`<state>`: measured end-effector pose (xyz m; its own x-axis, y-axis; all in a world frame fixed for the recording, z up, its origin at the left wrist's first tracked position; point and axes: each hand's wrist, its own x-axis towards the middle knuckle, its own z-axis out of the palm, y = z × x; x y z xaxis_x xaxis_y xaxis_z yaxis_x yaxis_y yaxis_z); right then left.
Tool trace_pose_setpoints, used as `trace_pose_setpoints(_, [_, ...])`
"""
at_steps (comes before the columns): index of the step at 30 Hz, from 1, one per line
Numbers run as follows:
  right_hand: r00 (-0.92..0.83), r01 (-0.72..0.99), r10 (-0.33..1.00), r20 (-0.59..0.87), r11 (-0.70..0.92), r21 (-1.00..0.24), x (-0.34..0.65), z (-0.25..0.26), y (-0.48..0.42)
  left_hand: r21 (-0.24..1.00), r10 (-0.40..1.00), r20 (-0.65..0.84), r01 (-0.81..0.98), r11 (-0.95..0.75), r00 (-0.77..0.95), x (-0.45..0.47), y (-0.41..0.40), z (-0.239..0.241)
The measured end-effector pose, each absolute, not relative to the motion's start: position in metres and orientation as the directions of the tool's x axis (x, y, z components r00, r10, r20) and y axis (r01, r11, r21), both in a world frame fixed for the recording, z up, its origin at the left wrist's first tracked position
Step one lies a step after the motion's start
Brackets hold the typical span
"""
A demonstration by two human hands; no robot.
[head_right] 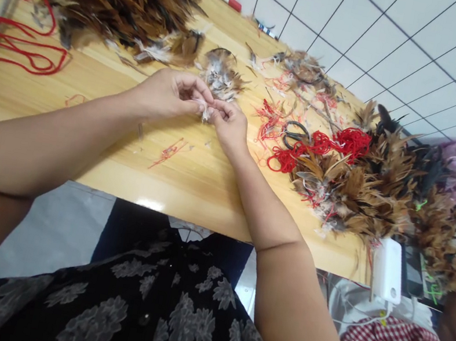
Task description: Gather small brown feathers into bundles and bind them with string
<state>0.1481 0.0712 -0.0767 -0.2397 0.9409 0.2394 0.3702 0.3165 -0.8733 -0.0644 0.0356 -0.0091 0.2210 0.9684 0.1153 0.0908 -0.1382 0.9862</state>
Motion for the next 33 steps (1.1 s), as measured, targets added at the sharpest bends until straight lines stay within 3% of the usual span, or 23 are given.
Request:
trace_pose_setpoints(12, [-0.262,0.430,0.932,0.250,0.345,-0.834,0.147,-0.072,0.068,0.981,0.959,0.180,0.028,-0.190,0.220,-0.061,0.029,-0.007])
trace_pose_setpoints(19, [-0.236,0.406,0.936,0.260,0.339,-0.849,0.145,-0.073,0.067,0.908,0.951,0.257,0.293,-0.299,0.175,-0.065,0.033,-0.013])
trace_pose_setpoints(29, [-0.234,0.341,0.942,0.240,0.311,-0.887,0.140,-0.065,0.062,0.984,0.928,0.167,0.001,-0.178,0.332,-0.068,0.034,-0.014])
trace_pose_setpoints(33, [-0.256,0.360,0.937,0.238,0.321,-0.876,0.142,-0.064,0.064,0.984,0.939,0.163,0.016,-0.176,0.303,-0.068,0.033,-0.011])
